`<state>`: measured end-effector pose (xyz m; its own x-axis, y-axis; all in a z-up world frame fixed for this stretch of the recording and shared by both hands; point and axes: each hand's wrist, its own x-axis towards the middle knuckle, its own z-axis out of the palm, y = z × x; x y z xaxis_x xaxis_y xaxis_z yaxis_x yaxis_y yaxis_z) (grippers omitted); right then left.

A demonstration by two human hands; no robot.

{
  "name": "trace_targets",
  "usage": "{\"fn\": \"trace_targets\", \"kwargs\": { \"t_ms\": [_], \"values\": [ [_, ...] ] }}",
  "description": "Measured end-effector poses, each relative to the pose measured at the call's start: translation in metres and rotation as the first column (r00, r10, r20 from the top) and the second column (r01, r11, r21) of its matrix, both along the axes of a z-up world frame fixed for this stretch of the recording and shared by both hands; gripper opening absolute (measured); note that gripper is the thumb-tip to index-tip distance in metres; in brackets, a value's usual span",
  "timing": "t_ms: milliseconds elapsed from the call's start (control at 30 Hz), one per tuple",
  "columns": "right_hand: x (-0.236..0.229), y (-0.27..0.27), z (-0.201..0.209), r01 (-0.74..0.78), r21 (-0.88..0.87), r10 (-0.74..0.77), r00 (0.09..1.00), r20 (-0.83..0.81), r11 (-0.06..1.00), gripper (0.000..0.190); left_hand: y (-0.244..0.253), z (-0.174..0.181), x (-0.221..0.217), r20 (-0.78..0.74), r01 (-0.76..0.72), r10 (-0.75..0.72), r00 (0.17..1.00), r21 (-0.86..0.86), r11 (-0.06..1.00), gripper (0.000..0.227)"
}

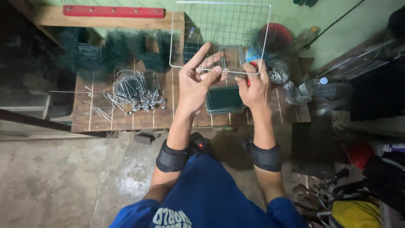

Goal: The person assembles a rectangular wire mesh frame by inserting metal fasteners into the frame's corners and twisting them with pliers. After completing one frame, they place it on a stack and begin working on another frame using the same method.

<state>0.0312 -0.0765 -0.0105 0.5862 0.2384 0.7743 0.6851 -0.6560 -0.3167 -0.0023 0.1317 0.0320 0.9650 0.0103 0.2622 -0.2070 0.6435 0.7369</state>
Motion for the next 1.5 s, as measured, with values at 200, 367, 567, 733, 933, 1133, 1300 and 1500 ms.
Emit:
{"fn": "trace_targets", "kwargs": {
  "t_ms": [200, 367, 567, 733, 933, 1133, 1300, 1500],
  "values": [
    [0.024, 0.003, -0.012, -0.047, -0.018, 0.048, 0.998, 0.041, 0.999, 0.032, 0.0, -0.002, -0.001, -0.04, -0.013, 0.011, 0.999, -0.043, 0.999, 0.066],
    [0.028, 0.021, -0.034, -0.015, 0.044, 0.011, 0.995, 0.102, 0.999, 0.032, -0.003, -0.009, -0.001, -0.047, -0.064, 0.061, 0.997, -0.057, 0.996, 0.067],
    [0.016, 0.044, -0.042, 0.025, 0.08, -0.029, 0.999, 0.045, 0.996, 0.038, 0.001, -0.022, -0.002, -0.063, -0.109, 0.103, 0.993, -0.1, 0.989, 0.066],
    [-0.002, 0.065, -0.024, -0.001, 0.138, 0.012, 0.997, -0.078, 0.99, 0.037, 0.006, -0.019, -0.004, -0.046, -0.13, 0.126, 0.991, -0.108, 0.986, 0.066],
    [-0.012, 0.073, -0.016, -0.031, 0.165, 0.045, 0.996, -0.082, 0.986, 0.033, 0.009, -0.02, -0.004, -0.052, -0.137, 0.132, 0.99, -0.107, 0.985, 0.065],
    [-0.022, 0.078, -0.015, -0.055, 0.272, 0.104, 0.98, -0.169, 0.961, 0.03, 0.013, -0.023, -0.005, -0.018, -0.123, 0.122, 0.992, -0.08, 0.989, 0.065],
    [-0.019, 0.07, -0.019, -0.097, 0.221, 0.126, 0.985, -0.121, 0.97, 0.04, 0.017, -0.015, -0.014, -0.028, -0.076, 0.075, 0.997, -0.068, 0.995, 0.065],
    [-0.006, 0.057, -0.024, -0.139, 0.124, 0.145, 0.989, -0.043, 0.983, 0.049, 0.018, -0.014, -0.02, -0.04, -0.063, 0.06, 0.997, -0.081, 0.995, 0.065]
  ]
}}
